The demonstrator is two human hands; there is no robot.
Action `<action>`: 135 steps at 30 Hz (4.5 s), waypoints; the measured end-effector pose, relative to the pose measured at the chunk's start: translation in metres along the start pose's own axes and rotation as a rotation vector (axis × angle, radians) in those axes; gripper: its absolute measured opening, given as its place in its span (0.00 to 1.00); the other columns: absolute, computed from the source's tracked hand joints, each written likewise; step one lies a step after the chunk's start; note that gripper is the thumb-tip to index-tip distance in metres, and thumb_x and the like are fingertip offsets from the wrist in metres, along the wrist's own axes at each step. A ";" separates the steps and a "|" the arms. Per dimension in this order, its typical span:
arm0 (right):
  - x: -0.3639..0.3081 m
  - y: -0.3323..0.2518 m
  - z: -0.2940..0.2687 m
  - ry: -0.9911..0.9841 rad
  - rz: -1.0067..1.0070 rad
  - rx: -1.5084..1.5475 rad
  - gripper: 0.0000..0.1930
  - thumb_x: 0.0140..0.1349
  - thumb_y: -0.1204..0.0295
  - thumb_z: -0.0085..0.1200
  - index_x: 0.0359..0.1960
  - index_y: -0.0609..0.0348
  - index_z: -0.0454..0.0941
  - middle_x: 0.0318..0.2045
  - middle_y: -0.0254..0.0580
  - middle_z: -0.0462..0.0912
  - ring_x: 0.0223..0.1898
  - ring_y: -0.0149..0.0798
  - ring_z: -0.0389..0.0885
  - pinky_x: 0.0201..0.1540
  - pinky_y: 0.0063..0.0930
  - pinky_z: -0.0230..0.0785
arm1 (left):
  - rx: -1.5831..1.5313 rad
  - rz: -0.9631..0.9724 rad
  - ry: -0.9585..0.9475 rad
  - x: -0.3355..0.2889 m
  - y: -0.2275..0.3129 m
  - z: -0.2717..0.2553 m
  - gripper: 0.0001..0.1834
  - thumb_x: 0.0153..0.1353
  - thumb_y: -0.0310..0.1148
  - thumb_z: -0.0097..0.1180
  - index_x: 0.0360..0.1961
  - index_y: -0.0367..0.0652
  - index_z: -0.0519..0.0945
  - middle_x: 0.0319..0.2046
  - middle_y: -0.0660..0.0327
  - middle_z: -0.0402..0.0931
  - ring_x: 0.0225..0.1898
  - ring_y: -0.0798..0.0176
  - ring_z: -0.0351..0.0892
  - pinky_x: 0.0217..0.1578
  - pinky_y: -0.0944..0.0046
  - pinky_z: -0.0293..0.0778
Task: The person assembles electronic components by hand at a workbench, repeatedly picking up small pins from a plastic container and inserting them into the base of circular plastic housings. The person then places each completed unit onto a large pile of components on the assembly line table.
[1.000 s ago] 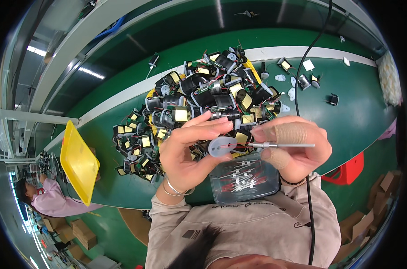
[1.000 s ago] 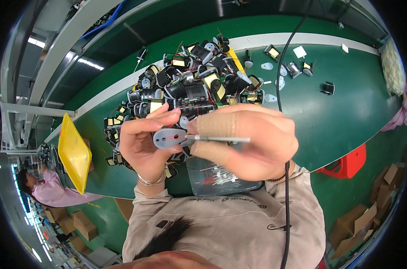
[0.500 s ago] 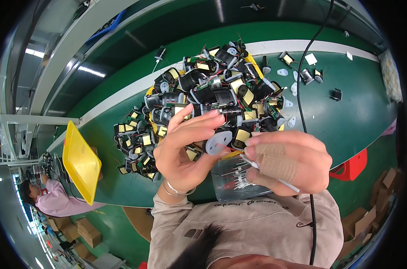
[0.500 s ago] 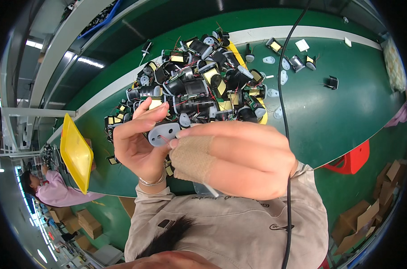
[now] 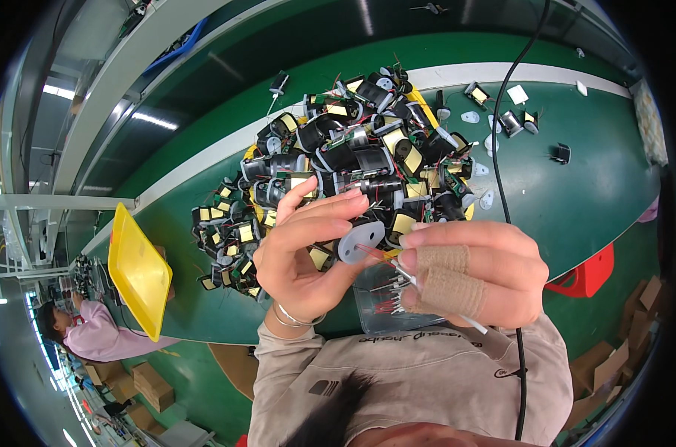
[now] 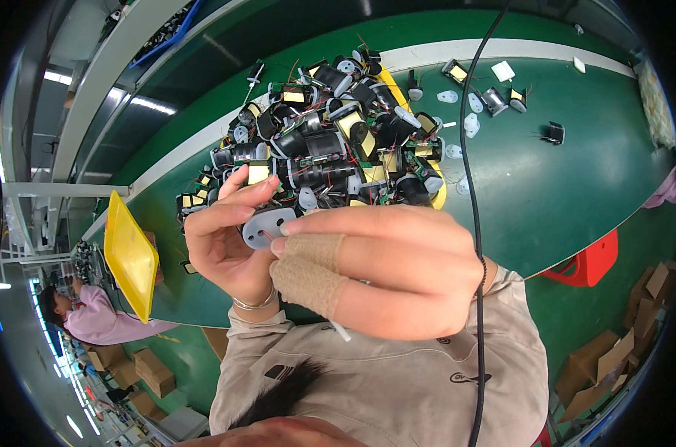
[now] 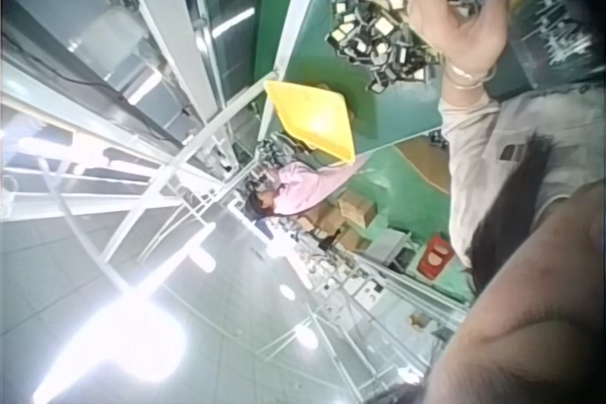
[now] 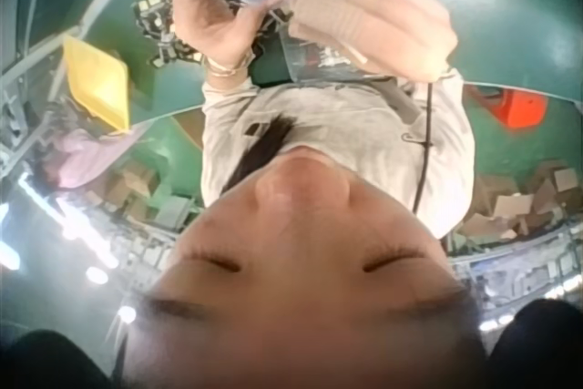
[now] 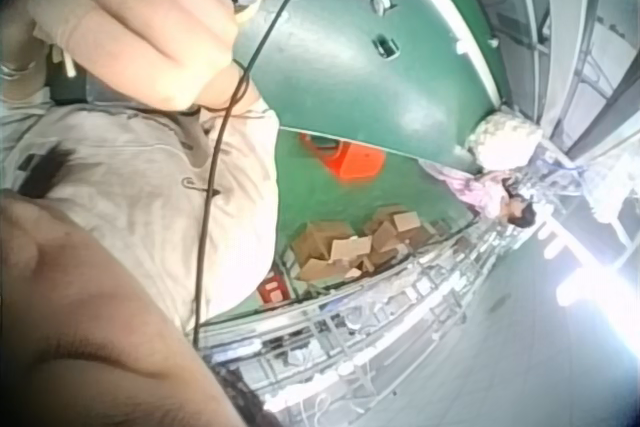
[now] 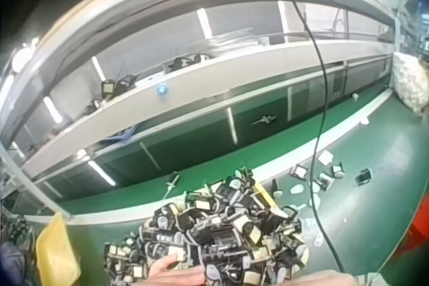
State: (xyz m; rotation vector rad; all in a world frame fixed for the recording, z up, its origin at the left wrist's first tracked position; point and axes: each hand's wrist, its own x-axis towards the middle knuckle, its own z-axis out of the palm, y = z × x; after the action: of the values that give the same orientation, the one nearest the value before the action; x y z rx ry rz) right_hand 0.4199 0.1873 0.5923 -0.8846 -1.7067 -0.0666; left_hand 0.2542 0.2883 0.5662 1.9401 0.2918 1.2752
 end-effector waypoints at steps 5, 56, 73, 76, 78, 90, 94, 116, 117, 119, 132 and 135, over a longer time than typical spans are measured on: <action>-0.002 0.004 -0.002 -0.047 0.024 0.001 0.13 0.39 0.76 0.59 0.30 0.67 0.80 0.32 0.50 0.81 0.36 0.44 0.82 0.35 0.27 0.77 | -0.012 0.003 -0.001 0.000 0.001 0.001 0.24 0.37 0.23 0.71 0.36 0.40 0.73 0.37 0.49 0.80 0.44 0.53 0.80 0.55 0.48 0.59; -0.004 0.004 0.022 -0.044 -0.039 -0.231 0.16 0.33 0.80 0.56 0.30 0.67 0.78 0.20 0.32 0.70 0.18 0.30 0.67 0.15 0.20 0.59 | -0.393 -0.382 0.024 -0.007 0.031 -0.012 0.11 0.42 0.13 0.64 0.28 0.26 0.76 0.30 0.47 0.79 0.40 0.53 0.80 0.47 0.58 0.75; 0.002 0.025 0.016 0.079 0.549 0.237 0.11 0.56 0.74 0.55 0.39 0.64 0.80 0.29 0.46 0.83 0.24 0.33 0.78 0.28 0.24 0.69 | -0.388 -0.414 -0.026 0.028 0.011 -0.022 0.12 0.49 0.20 0.62 0.34 0.33 0.73 0.41 0.48 0.77 0.47 0.55 0.77 0.49 0.61 0.71; -0.007 0.043 -0.002 0.270 0.529 0.244 0.20 0.59 0.71 0.51 0.52 0.69 0.70 0.44 0.48 0.79 0.40 0.33 0.78 0.36 0.22 0.68 | -0.237 -0.548 0.051 0.076 -0.043 -0.048 0.09 0.52 0.25 0.61 0.33 0.33 0.76 0.42 0.50 0.78 0.44 0.63 0.77 0.49 0.66 0.70; -0.006 0.041 -0.008 0.387 0.457 0.272 0.21 0.61 0.69 0.49 0.53 0.72 0.67 0.48 0.49 0.76 0.44 0.36 0.77 0.39 0.21 0.67 | -0.042 -0.609 0.162 0.097 -0.097 -0.085 0.09 0.52 0.26 0.61 0.34 0.34 0.78 0.43 0.52 0.78 0.43 0.66 0.77 0.48 0.68 0.69; -0.009 0.034 -0.016 0.381 0.421 0.199 0.23 0.56 0.75 0.53 0.53 0.70 0.66 0.50 0.51 0.74 0.47 0.39 0.76 0.44 0.23 0.68 | 0.498 -0.259 -0.889 0.113 -0.153 -0.102 0.09 0.48 0.22 0.51 0.32 0.42 0.80 0.48 0.56 0.76 0.55 0.55 0.71 0.54 0.62 0.64; -0.004 0.019 -0.009 0.445 0.400 0.117 0.20 0.57 0.71 0.46 0.50 0.71 0.68 0.44 0.54 0.77 0.40 0.38 0.78 0.40 0.27 0.70 | 0.589 -0.309 -0.953 0.102 -0.138 -0.098 0.12 0.45 0.21 0.46 0.30 0.41 0.79 0.34 0.57 0.80 0.41 0.54 0.77 0.47 0.60 0.70; -0.135 -0.013 0.052 -0.889 0.234 -0.677 0.16 0.43 0.74 0.51 0.38 0.59 0.72 0.25 0.34 0.74 0.30 0.34 0.76 0.25 0.25 0.70 | -0.175 -0.371 -0.166 -0.011 0.005 -0.048 0.26 0.65 0.54 0.39 0.24 0.41 0.68 0.20 0.60 0.76 0.22 0.71 0.72 0.26 0.73 0.67; -0.134 -0.013 0.055 -0.887 0.228 -0.678 0.16 0.43 0.74 0.51 0.38 0.59 0.72 0.25 0.34 0.74 0.30 0.34 0.76 0.25 0.25 0.70 | -0.233 -0.449 -0.210 -0.016 0.005 -0.051 0.28 0.63 0.59 0.38 0.29 0.41 0.68 0.19 0.61 0.74 0.22 0.71 0.73 0.25 0.73 0.68; -0.131 -0.013 0.056 -0.884 0.182 -0.689 0.14 0.42 0.73 0.53 0.34 0.59 0.71 0.22 0.34 0.74 0.29 0.33 0.76 0.22 0.26 0.70 | -0.320 -0.508 -0.252 -0.021 0.002 -0.053 0.29 0.62 0.60 0.38 0.34 0.40 0.68 0.20 0.61 0.74 0.23 0.70 0.73 0.26 0.73 0.69; -0.082 -0.030 0.025 -0.601 0.496 -0.140 0.18 0.46 0.81 0.55 0.41 0.57 0.69 0.23 0.31 0.75 0.23 0.27 0.74 0.19 0.21 0.63 | -0.561 -0.556 -0.338 -0.030 0.014 -0.059 0.17 0.58 0.32 0.56 0.46 0.36 0.69 0.42 0.55 0.74 0.44 0.65 0.74 0.48 0.65 0.68; -0.062 -0.033 0.015 -0.069 0.786 0.612 0.20 0.51 0.83 0.58 0.44 0.60 0.63 0.29 0.35 0.79 0.29 0.22 0.76 0.27 0.16 0.64 | -0.523 -0.497 -0.298 -0.027 0.013 -0.050 0.17 0.55 0.32 0.58 0.45 0.36 0.73 0.47 0.53 0.73 0.49 0.64 0.71 0.50 0.64 0.66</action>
State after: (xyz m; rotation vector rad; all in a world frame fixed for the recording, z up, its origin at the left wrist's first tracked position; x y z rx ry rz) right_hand 0.3929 0.1388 0.5471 -1.0163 -1.2155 0.9666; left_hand 0.1956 0.2886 0.5675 1.4553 0.2381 0.6428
